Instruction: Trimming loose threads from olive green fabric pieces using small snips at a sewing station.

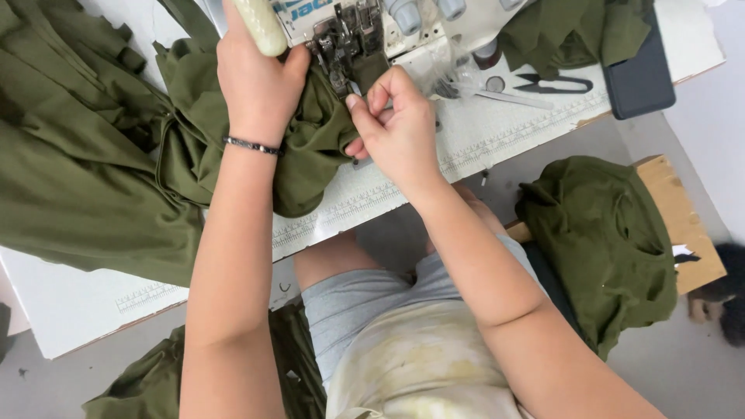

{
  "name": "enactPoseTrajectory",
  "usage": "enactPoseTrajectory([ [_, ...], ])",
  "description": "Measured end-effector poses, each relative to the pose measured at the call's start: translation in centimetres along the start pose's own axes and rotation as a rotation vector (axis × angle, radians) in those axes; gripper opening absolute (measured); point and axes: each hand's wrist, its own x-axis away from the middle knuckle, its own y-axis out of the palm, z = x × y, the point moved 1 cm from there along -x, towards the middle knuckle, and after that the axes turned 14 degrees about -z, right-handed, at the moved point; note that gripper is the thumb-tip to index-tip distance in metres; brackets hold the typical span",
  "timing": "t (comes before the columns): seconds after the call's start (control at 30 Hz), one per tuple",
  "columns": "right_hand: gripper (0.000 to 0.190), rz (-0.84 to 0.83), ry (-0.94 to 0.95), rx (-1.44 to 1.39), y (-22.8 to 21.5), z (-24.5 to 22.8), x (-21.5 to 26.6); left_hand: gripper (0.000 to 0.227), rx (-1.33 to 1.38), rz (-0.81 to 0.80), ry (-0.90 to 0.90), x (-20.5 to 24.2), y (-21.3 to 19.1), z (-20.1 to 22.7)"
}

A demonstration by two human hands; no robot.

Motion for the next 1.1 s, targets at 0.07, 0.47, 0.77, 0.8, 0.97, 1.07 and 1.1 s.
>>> enactPoseTrajectory([
  [0.07, 0.034, -0.005, -0.005, 0.054, -0.1, -0.2, -0.1, 0.029, -0.104, 0.112, 0.248, 1.7, -2.5, 3.4],
  [0.47, 0.03, -0.218, -0.689, 0.496, -2.0, -1.2, 0.1, 0.017, 0.08, -0.489, 0.283, 5.9, -8.7, 5.4],
  [0.77, 0.067, -0.425, -0.827, 0.606, -1.4, 0.8, -2.8, 0.04, 0.49, -0.576, -0.009, 5.0, -11.0, 8.0],
  [0.8, 0.067, -0.428, -0.833, 0.602, -1.5, -0.2, -2.7, 0.04, 0.485, -0.571, -0.011, 4.7, -10.0, 6.8],
  [0.97, 0.044, -0.621, -0.534, 0.251, -2.5, -2.8, -1.5, 0.038, -0.063, -0.077, 0.383, 3.8, -8.5, 3.8],
  [1.07, 0.073, -0.644, -0.576, 0.368, -2.1, -4.5, 0.4, 0.051, 0.282, -0.255, 0.219, 4.1, -9.8, 5.1],
  [1.1, 0.073, -0.645, -0.576, 0.372, -2.0, -4.4, 1.1, 0.051, 0.283, -0.253, 0.22, 4.2, -9.0, 4.9],
])
